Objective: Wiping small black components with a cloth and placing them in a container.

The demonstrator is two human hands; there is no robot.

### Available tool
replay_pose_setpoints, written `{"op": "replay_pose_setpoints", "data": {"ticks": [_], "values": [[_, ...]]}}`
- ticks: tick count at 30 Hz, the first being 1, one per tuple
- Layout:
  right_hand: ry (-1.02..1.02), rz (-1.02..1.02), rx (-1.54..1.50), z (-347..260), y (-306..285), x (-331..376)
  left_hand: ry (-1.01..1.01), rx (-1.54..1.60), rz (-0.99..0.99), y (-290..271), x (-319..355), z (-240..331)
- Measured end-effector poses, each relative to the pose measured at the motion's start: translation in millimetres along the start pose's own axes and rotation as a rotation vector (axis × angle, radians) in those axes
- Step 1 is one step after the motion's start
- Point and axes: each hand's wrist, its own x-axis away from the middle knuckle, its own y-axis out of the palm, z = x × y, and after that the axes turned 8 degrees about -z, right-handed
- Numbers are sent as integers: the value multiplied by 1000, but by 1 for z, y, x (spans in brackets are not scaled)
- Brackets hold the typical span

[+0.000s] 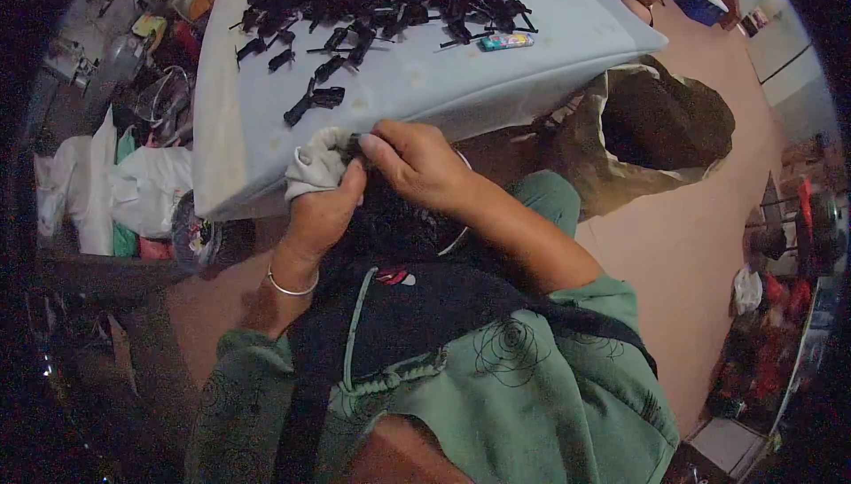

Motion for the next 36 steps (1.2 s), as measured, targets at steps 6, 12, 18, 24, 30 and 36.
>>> {"op": "replay_pose_setpoints", "data": {"ticks": [6, 12, 18, 24, 30, 36], "values": [[-21, -115, -13, 4, 4, 1, 191, -97, 155, 7, -1, -14], [26, -43, -218, 30, 24, 0, 276, -462, 142, 7, 0, 3], [142, -28, -358, 28, 33, 5, 366, -559, 201, 10, 4, -7], [91, -117, -234, 32, 10, 8, 166, 118, 81, -1, -5, -11], [-65, -203, 80, 27, -6, 12, -65, 319, 27, -6, 1, -6], [-52, -290, -184, 21, -8, 13, -18, 177, -24, -5, 2, -13]]}}
